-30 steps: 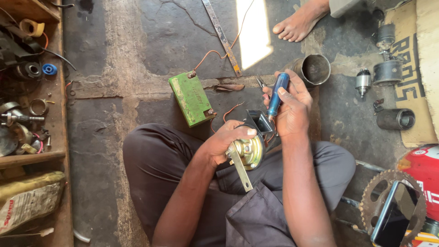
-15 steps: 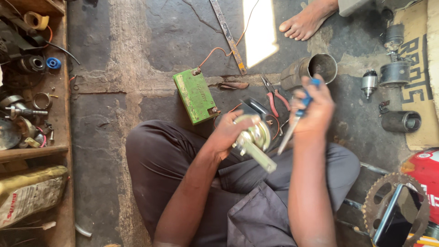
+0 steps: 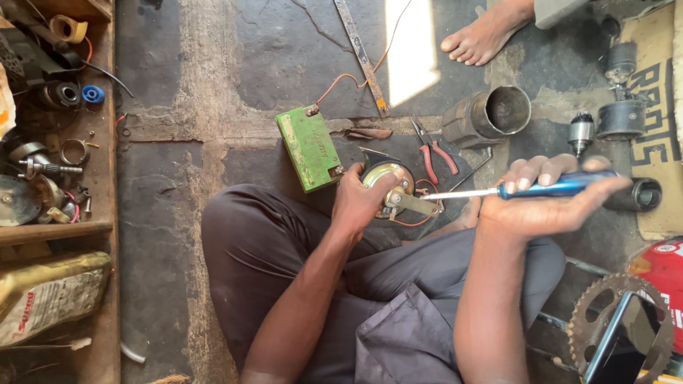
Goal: The person sits on the floor and uses a screwdriver to adjust a small electrical component connected to a green battery. They repeatedly tighten a screw and test the connection by touching a wire to the component.
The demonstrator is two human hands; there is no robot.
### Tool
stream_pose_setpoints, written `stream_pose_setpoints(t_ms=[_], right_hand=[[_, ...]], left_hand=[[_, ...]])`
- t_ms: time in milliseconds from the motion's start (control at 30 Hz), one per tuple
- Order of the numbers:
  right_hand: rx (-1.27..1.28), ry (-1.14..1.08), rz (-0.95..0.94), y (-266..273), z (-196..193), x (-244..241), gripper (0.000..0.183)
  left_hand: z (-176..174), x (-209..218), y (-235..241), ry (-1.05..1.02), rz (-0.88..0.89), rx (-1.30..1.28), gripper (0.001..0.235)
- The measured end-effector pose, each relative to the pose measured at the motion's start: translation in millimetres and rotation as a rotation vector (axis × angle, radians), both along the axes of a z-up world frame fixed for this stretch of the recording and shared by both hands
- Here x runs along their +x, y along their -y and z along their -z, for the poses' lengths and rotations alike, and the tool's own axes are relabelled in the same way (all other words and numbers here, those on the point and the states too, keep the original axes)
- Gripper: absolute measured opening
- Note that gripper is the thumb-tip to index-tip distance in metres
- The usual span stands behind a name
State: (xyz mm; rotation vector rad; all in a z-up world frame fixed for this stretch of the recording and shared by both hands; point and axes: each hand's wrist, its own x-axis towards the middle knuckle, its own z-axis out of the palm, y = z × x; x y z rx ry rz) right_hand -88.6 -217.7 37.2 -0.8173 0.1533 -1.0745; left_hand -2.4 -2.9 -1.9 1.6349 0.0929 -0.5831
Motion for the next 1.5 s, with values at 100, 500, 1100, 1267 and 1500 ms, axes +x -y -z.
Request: stream_pose_setpoints(t_ms=[100, 500, 1100, 1267, 1500], right_hand=[[-0.087, 0.052, 0.035, -16, -12, -1, 0.048], [-0.317, -0.013, 0.148, -57, -21, 9, 0.049], [-0.313, -0.069, 0.168, -58, -23, 14, 0.039], [-0.254, 0.011, -0.121, -69, -5, 21, 0.036], [-0.026, -0.023, -0.288, -71, 15, 19, 0.052]], left_hand=[[2, -5, 4, -0.003, 0.020, 0.074, 0.090], [2, -10, 11, -0.054, 0.045, 0.102, 0.103], [13, -13, 13, -0.128, -0.017, 0.003, 0.092], [17, -13, 14, -0.130, -0.106, -0.124, 0.084], [17, -9, 12, -0.002, -0.151, -0.112, 0.084]])
